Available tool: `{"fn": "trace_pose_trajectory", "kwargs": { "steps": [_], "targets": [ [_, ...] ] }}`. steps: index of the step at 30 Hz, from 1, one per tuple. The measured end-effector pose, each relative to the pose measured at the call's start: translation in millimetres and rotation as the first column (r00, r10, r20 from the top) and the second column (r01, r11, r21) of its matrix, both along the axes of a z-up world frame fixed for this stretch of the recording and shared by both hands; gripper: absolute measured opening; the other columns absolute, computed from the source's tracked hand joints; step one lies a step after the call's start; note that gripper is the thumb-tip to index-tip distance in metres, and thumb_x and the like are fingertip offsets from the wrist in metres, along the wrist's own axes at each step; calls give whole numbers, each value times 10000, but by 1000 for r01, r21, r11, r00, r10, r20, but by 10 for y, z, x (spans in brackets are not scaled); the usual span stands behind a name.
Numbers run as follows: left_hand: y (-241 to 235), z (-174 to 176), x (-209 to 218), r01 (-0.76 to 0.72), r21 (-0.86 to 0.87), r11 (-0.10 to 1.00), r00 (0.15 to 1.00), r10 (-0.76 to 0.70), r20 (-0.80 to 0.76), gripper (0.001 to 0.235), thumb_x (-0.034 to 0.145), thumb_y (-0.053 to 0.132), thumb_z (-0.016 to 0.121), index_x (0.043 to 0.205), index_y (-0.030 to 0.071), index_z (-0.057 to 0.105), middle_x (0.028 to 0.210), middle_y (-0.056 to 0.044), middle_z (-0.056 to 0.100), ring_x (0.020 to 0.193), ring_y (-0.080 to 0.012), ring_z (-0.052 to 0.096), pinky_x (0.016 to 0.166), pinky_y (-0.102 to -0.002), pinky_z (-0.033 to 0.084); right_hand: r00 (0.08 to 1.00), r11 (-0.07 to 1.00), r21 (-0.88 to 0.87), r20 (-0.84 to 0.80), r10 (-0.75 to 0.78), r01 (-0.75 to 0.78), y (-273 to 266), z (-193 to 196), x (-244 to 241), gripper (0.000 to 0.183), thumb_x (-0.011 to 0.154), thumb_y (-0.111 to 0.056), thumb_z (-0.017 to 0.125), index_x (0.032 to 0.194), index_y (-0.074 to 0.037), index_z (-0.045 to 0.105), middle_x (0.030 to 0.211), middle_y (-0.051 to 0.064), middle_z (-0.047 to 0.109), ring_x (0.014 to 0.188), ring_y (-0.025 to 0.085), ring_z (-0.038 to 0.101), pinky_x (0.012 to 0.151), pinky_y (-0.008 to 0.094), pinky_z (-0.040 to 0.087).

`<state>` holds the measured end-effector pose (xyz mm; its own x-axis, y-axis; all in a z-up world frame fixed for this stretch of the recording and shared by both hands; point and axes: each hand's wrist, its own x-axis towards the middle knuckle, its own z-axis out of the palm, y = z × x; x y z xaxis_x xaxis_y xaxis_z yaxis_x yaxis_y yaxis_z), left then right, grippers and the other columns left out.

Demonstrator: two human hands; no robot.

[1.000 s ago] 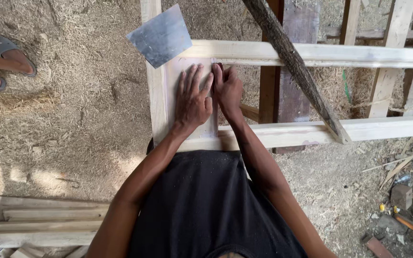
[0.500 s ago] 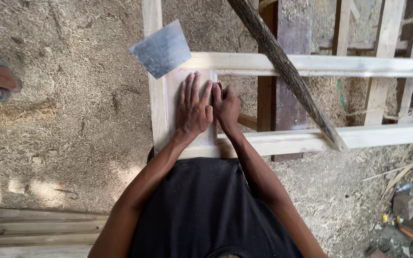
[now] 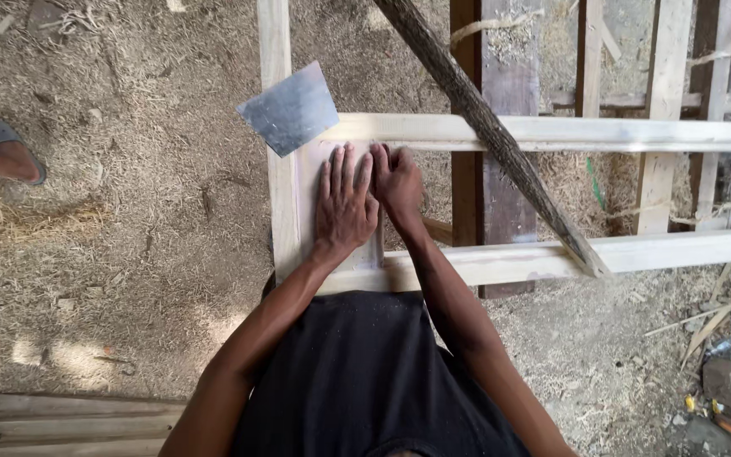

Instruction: The person sands a wooden frame using a sanding block, focusing on edges and corners. They repeatedly rub the surface with both hands, shifting grip and position to smooth different sections of the frame.

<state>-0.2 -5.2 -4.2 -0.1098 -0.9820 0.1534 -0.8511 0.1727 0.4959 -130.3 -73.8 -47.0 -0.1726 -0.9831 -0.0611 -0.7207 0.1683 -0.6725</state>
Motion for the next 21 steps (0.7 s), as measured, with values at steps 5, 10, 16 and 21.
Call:
{"fn": "trace_pose_trajectory", "kwargs": {
  "steps": [5,10,16,21],
  "targets": [
    [18,14,-6,4,4,1000,1000,-4,28,712,948,283,434,1594,-7,357,1675,-292,234,1587,-410,170,1298,-553,94,996,985,-155,10,84,-81,125,70,-62,458,986,-402,704,716,-59,567,546,98,594,443,175,576,408,364,434],
    [4,23,-11,13,20,1000,999,-14,36,730,930,292,436,1587,-14,350,1658,-296,233,1571,-418,167,1287,-560,81,1000,998,-64,31,1,1,-102,99,18,439,945,-446,717,764,-57,627,601,108,671,476,214,650,435,391,486],
    [16,26,-20,1,-10,1000,1000,-1,29,703,961,287,420,1589,-20,351,1671,-298,240,1588,-408,175,1300,-556,83,993,999,-29,-110,31,-34,210,-25,-128,512,959,-435,766,738,3,620,580,139,641,448,223,599,414,400,451],
    [24,52,-19,12,-11,1000,1000,-12,20,720,938,286,415,1585,-23,353,1662,-299,243,1581,-408,172,1296,-552,83,984,999,31,178,-17,11,-88,-100,-70,383,966,-404,703,776,-82,617,574,65,643,437,172,592,386,372,448]
  ]
}}
